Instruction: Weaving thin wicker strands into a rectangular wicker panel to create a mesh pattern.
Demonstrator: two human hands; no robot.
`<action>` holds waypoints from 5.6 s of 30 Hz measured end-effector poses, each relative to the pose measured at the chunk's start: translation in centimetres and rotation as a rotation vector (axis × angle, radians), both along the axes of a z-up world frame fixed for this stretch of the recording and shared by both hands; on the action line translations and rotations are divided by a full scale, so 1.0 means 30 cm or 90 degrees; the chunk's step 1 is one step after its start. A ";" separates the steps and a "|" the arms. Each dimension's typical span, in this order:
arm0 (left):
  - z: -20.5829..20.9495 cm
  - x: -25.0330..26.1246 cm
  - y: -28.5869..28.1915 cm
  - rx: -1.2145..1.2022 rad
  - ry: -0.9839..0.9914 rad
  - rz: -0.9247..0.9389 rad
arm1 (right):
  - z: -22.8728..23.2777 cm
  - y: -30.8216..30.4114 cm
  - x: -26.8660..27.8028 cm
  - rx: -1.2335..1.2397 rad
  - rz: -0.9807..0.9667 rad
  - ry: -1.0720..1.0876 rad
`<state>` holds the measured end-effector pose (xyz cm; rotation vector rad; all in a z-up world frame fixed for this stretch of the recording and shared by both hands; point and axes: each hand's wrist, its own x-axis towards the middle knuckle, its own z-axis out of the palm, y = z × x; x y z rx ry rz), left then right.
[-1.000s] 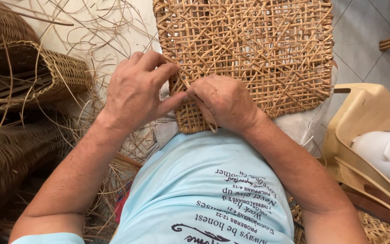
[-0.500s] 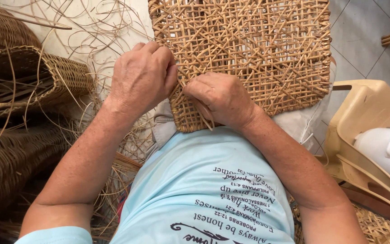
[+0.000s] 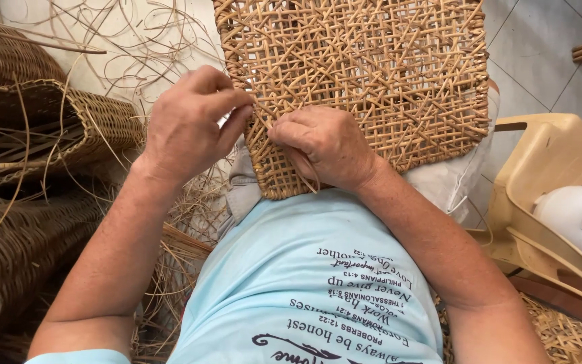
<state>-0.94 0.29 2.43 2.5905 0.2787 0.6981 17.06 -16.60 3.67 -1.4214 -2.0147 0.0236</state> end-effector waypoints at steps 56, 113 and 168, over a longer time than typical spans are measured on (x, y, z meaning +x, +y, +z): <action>0.129 0.170 -0.011 0.228 0.496 0.014 | -0.073 -0.002 0.010 0.011 -0.039 -0.097; -0.111 -0.017 0.015 -0.440 -0.053 0.032 | -0.003 0.067 0.025 -0.211 -0.101 0.200; -0.072 0.094 0.001 -0.822 -0.234 0.037 | -0.045 0.097 -0.050 0.003 -0.209 0.080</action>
